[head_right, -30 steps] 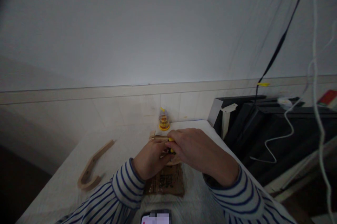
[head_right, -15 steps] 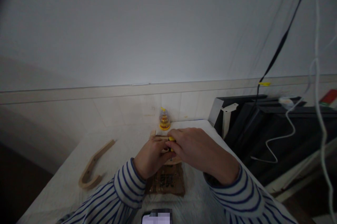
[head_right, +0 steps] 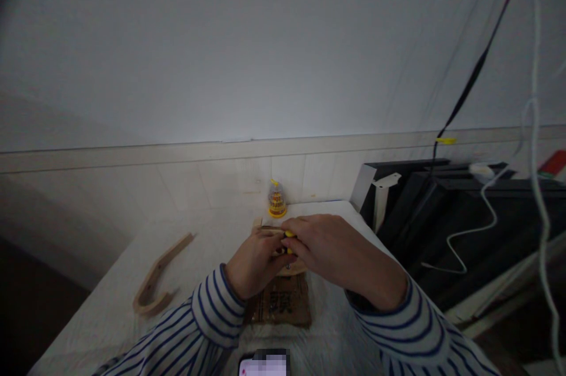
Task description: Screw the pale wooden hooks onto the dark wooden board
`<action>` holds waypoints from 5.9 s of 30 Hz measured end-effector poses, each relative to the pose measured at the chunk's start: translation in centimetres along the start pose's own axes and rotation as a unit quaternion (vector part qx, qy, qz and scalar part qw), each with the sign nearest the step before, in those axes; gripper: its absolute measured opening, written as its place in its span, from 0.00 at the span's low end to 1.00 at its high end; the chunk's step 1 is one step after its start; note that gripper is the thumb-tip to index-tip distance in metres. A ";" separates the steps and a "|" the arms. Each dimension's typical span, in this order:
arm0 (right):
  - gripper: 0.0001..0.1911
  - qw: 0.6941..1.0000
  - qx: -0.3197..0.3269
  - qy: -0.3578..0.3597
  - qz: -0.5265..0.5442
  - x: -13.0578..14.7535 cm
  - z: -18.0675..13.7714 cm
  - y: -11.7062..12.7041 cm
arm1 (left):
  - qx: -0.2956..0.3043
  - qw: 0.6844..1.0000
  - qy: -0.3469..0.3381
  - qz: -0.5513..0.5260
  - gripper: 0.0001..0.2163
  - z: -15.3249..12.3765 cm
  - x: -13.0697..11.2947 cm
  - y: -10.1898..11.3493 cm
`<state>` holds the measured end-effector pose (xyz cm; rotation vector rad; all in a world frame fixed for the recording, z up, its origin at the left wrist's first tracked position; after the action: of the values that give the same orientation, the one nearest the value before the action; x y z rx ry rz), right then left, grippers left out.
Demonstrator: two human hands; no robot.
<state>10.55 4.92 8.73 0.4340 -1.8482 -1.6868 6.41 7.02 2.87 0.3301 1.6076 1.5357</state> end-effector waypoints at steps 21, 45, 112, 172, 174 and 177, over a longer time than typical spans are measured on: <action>0.08 1.000 -0.002 -0.021 -0.020 -0.5 -0.1 -0.2 | 0.027 1.000 0.005 0.001 0.04 0.0 -0.4 -0.2; 0.08 0.999 0.002 -0.028 -0.022 -0.3 0.1 -0.1 | 0.009 1.000 -0.001 -0.013 0.04 0.1 -0.3 0.1; 0.10 0.998 0.044 -0.050 0.003 -1.9 0.2 -0.5 | 0.106 0.976 0.052 0.181 0.08 0.0 0.2 -1.7; 0.10 0.999 0.030 -0.024 0.007 -0.7 -0.2 -0.1 | -0.035 0.998 -0.025 -0.046 0.04 -0.1 -0.5 1.1; 0.09 0.999 0.026 -0.023 0.003 -0.8 -0.1 -0.1 | -0.036 0.998 -0.033 -0.050 0.04 -0.1 -0.6 1.0; 0.08 1.000 0.019 -0.023 -0.001 -0.8 0.0 -0.2 | -0.032 0.997 -0.036 -0.057 0.04 -0.1 -0.5 1.0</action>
<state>11.19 5.38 8.38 0.4159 -1.9165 -1.6792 6.31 6.82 3.94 0.2507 1.4924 1.4695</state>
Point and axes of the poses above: each hand's wrist, its own z-axis towards the middle knuckle, its own y-axis out of the back of the hand, x = y × z, the point moved 10 cm from there along z, towards the middle knuckle, and after that the axes turned 13 degrees about x, right-handed, at the moved point
